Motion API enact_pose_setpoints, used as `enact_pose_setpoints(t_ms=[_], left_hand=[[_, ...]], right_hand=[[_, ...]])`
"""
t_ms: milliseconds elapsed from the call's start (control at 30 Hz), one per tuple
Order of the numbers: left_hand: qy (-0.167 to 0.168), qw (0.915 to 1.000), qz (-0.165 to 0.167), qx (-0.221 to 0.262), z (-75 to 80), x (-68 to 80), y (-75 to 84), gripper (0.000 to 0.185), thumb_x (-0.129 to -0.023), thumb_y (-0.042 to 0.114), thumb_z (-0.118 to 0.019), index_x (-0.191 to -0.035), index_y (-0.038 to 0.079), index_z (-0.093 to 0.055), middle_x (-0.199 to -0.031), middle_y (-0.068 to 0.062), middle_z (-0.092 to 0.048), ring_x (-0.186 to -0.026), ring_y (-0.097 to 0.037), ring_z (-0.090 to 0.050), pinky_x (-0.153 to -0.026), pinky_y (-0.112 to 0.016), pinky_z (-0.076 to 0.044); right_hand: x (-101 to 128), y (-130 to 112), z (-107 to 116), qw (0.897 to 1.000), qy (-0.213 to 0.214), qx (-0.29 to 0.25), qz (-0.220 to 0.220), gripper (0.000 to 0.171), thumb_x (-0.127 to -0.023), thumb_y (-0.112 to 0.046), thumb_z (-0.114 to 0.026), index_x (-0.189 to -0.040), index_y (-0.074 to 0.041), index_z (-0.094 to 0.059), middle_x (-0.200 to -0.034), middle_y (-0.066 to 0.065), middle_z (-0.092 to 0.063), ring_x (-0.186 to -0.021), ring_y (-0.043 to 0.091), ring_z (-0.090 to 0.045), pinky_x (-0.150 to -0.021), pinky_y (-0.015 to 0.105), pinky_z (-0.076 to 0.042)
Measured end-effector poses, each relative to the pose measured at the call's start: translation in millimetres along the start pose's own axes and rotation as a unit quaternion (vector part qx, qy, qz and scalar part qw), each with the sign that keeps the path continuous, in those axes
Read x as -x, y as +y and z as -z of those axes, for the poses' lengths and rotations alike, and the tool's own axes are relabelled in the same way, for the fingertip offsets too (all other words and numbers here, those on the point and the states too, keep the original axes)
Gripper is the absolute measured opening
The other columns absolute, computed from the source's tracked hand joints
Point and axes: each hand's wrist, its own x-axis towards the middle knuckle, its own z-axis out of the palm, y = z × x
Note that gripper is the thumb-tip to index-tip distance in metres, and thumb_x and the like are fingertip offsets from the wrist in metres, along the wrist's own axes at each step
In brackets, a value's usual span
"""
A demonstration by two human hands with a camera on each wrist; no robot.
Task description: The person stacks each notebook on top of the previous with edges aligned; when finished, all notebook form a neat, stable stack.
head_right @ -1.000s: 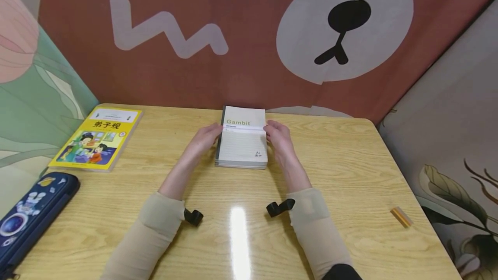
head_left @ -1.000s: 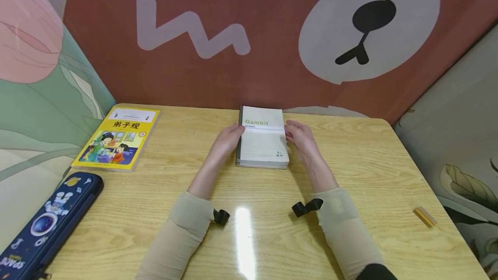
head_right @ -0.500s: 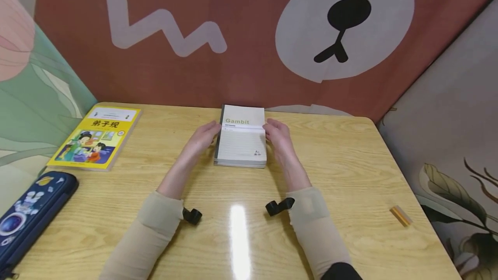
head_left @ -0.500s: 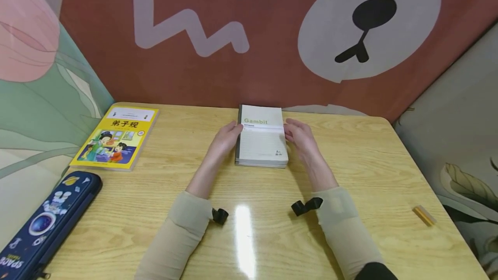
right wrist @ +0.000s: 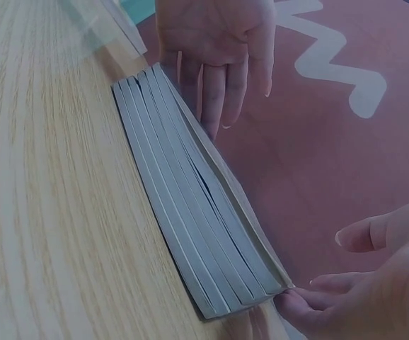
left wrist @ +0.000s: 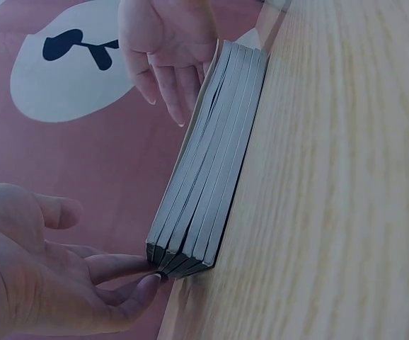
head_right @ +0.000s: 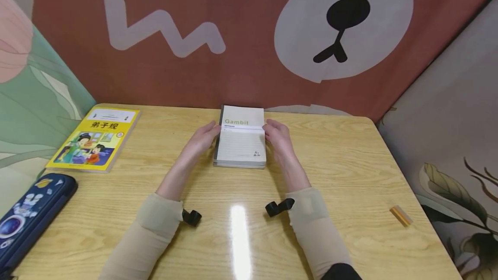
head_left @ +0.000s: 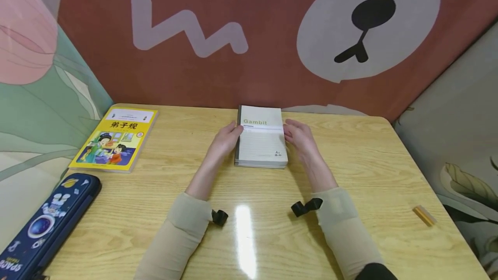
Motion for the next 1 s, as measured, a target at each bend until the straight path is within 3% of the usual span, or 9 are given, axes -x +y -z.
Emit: enact_pose_setpoints(t_ms=[267, 767, 1000], left_hand=[[-0.002, 1.0, 0.006, -0.006, 0.4, 0.9, 2.3, 0.066, -0.108, 0.042, -0.04, -0.163, 0.007, -0.026, -0.172, -0.008, -0.023, -0.161, -0.026, -0.017, -0.134, -0.042, -0.014], [-0.007, 0.9997, -0.025, -0.002, -3.8, 1.1, -1.2, 0.063, -0.109, 0.04, -0.04, -0.163, 0.01, -0.028, -0.172, -0.008, -0.023, -0.161, -0.025, -0.016, -0.134, -0.043, -0.015], [-0.012, 0.9998, -0.017, 0.007, -2.5, 2.1, -1.8, 0.063, -0.109, 0.04, -0.041, -0.164, 0.011, -0.026, -0.173, -0.006, -0.021, -0.162, -0.023, -0.014, -0.134, -0.042, -0.013]], right_hand=[[2.4, -1.7, -1.3, 1.0, 0.002, 0.0, -0.005, 0.059, -0.106, -0.014, -0.047, -0.16, 0.001, -0.028, -0.161, 0.021, -0.041, -0.147, 0.029, -0.044, -0.126, 0.037, -0.036], [1.7, -2.4, 1.0, 1.0, -0.003, 0.008, -0.002, 0.06, -0.106, -0.013, -0.047, -0.161, 0.001, -0.026, -0.165, 0.02, -0.034, -0.151, 0.03, -0.039, -0.127, 0.037, -0.034], [-0.8, -1.2, -0.5, 1.0, -0.007, 0.009, -0.003, 0.06, -0.106, -0.011, -0.046, -0.161, 0.001, -0.025, -0.168, 0.02, -0.029, -0.152, 0.031, -0.037, -0.128, 0.036, -0.033]])
